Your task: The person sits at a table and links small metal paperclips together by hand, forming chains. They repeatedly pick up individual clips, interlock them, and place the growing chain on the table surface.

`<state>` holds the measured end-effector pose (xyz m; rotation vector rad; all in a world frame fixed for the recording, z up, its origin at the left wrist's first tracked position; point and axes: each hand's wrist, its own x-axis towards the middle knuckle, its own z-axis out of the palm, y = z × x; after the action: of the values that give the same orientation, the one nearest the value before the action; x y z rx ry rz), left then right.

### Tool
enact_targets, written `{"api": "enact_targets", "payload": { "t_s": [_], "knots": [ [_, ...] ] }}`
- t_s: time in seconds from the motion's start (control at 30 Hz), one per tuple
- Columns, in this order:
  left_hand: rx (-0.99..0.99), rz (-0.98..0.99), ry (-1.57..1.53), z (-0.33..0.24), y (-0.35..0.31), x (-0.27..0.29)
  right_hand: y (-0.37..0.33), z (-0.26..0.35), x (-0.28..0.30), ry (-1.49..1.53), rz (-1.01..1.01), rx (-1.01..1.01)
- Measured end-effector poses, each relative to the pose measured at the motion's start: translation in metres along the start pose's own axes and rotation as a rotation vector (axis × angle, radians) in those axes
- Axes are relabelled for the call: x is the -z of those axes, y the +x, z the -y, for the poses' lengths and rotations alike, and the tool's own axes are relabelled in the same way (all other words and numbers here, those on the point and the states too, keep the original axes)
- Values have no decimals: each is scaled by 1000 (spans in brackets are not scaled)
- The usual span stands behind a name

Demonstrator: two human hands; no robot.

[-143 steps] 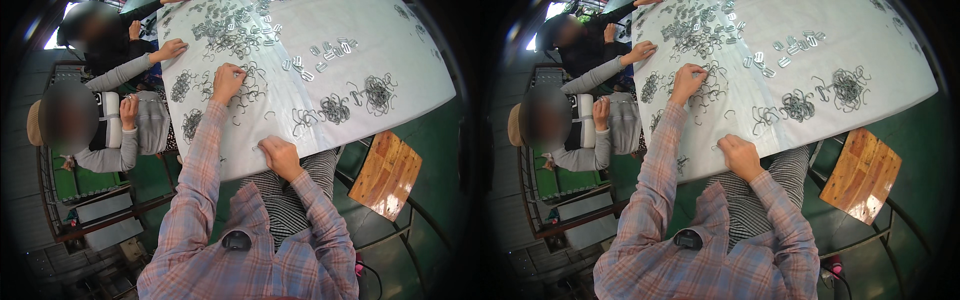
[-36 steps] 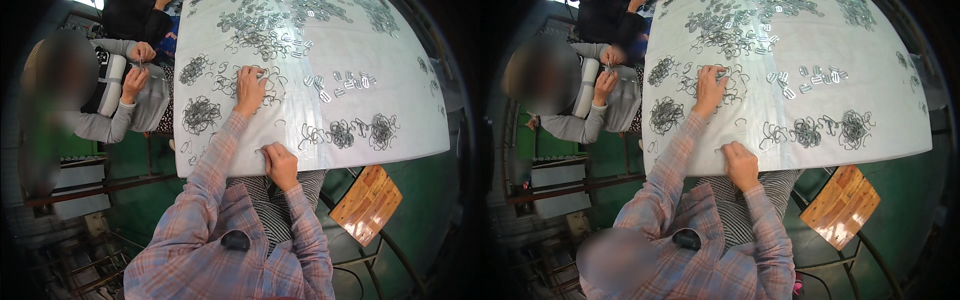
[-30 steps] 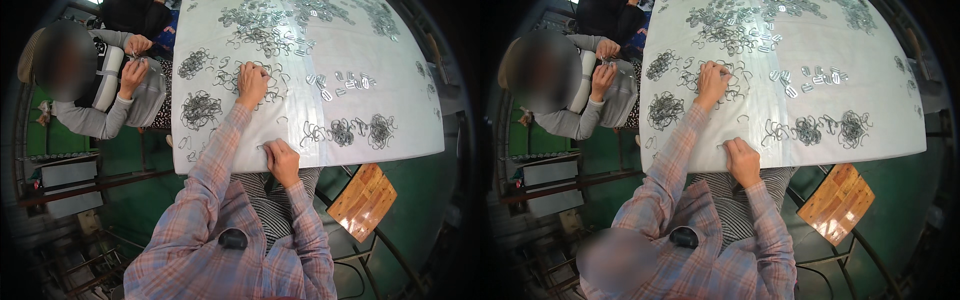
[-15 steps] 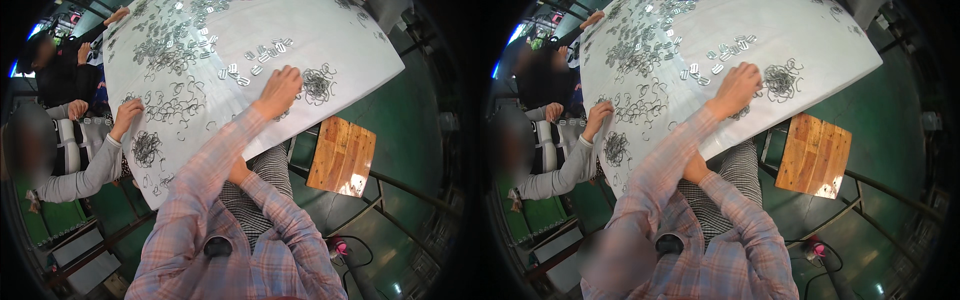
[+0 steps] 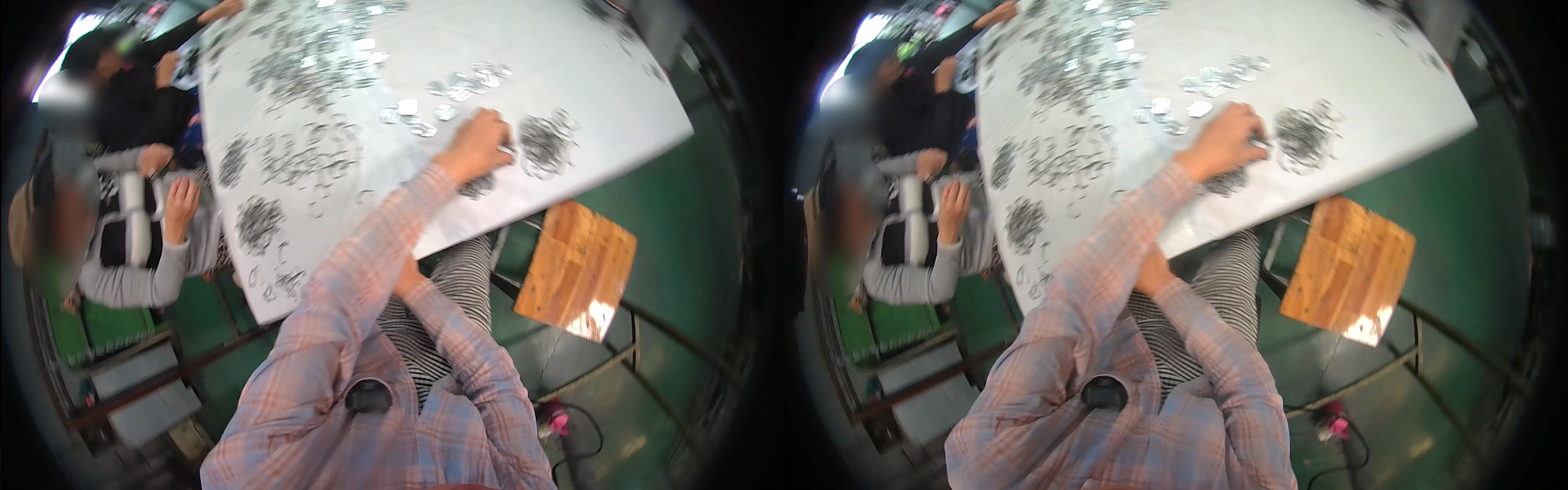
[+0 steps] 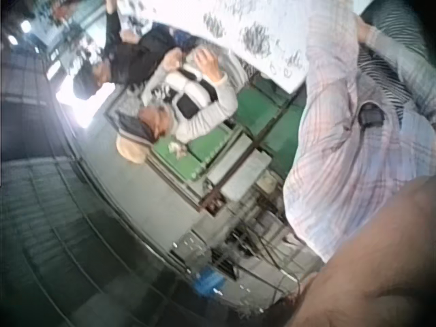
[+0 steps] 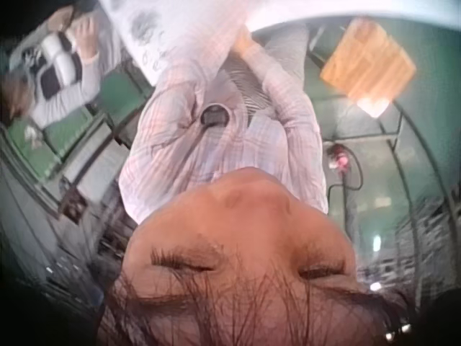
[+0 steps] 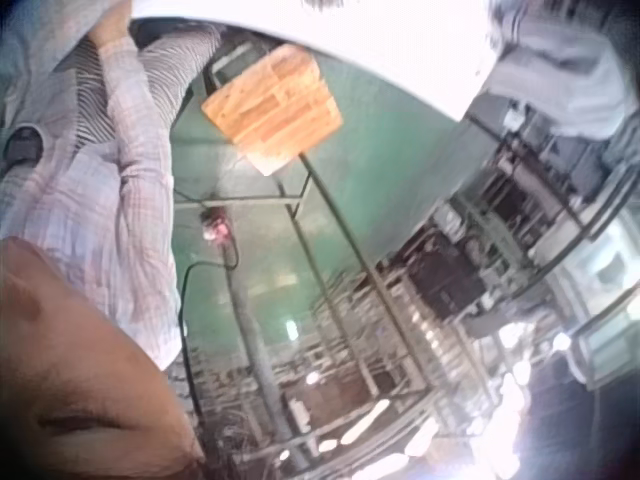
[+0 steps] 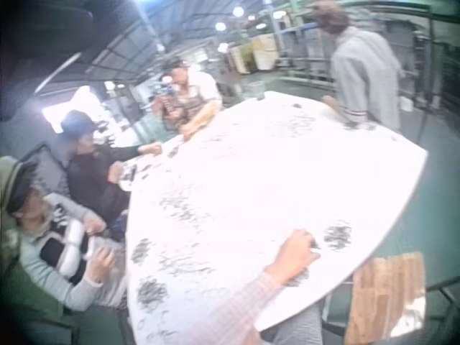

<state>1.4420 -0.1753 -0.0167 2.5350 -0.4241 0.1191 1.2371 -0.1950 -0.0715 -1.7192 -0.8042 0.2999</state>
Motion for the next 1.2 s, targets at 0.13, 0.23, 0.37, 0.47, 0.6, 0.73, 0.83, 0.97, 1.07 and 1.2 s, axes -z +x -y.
{"api": "enact_targets", "payload": {
  "t_s": [0.13,0.23,0.37,0.47,0.6,0.73,0.83,0.97,1.07,1.2],
  "knots": [
    [26,-174,-89,8,-33,21,16,19,19,-166,-22,96],
    [136,-478,28,59,-76,45,17,10,10,-385,93,131],
    [610,-441,366,130,-154,82,29,31,11,-278,-64,197],
    [637,-272,292,128,-198,97,29,33,12,-318,-57,201],
    [527,-278,233,102,-236,106,29,31,13,-370,-64,191],
    [566,-320,205,91,-259,100,29,32,11,-409,-62,186],
    [519,-308,174,81,-263,83,30,35,11,-423,-62,194],
    [419,-262,224,66,-263,72,30,35,11,-443,-61,193],
    [433,-345,175,63,-263,73,30,39,11,-427,-69,202],
    [379,-287,247,62,-262,75,31,39,10,-438,-61,191]
  ]
}}
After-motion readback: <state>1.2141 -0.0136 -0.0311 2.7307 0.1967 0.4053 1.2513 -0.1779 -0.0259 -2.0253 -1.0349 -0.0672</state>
